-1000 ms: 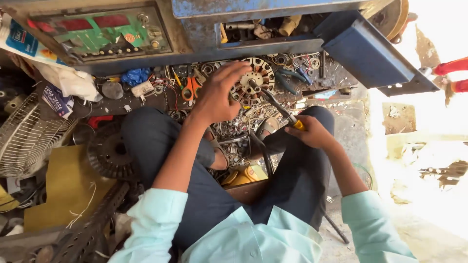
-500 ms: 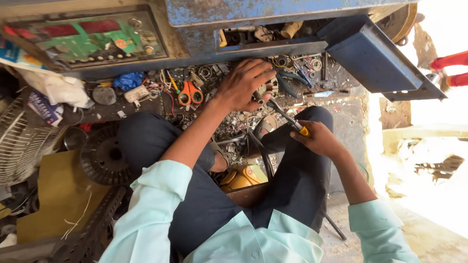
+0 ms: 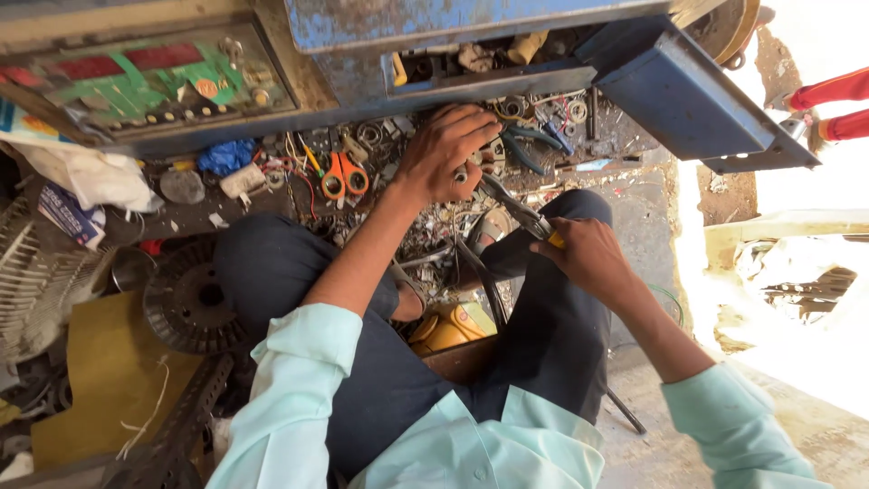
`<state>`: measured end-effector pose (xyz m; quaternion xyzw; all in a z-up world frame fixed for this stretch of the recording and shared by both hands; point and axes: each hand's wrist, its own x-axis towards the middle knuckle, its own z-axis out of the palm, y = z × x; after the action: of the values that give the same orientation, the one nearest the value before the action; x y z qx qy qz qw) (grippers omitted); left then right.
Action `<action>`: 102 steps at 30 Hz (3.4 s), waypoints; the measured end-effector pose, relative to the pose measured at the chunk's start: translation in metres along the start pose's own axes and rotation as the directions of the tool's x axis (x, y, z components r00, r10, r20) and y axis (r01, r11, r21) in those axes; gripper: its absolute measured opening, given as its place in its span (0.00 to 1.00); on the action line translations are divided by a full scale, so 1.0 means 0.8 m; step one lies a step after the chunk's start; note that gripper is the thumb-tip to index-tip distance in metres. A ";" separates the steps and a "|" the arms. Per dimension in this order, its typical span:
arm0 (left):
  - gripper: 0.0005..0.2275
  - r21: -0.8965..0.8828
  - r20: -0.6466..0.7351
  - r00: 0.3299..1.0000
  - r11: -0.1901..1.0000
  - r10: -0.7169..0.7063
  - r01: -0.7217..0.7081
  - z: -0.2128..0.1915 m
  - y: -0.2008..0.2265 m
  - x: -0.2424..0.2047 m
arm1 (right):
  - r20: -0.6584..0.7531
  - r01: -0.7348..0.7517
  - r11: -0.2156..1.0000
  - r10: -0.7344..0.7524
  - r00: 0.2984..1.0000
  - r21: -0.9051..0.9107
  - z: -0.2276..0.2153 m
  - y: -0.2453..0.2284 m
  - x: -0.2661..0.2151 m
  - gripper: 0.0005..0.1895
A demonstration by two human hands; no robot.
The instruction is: Repairing a ceiling fan motor stator by manipulating wires and using pliers.
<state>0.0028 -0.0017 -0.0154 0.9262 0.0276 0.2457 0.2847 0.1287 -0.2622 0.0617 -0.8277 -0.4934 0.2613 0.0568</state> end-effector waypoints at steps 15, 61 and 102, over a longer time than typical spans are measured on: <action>0.24 -0.110 -0.120 0.991 0.993 -0.050 0.037 0.036 -0.033 -0.008 | 0.022 0.050 0.987 -0.055 0.998 0.156 0.006 -0.001 0.017 0.19; 0.18 -0.081 -0.066 0.998 0.997 0.010 -0.015 -0.011 0.003 0.010 | 0.102 -0.213 0.964 0.198 0.975 0.163 0.033 0.002 0.025 0.22; 0.30 -0.891 -0.348 0.722 -0.028 -0.598 -0.452 -0.142 0.141 -0.069 | -0.207 -0.159 0.920 0.244 0.948 0.357 0.078 0.009 0.022 0.18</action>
<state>-0.1090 -0.0484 0.1033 0.2533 0.0027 0.4883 0.8351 0.1104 -0.2614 -0.0007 -0.8784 -0.3422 0.2410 0.2306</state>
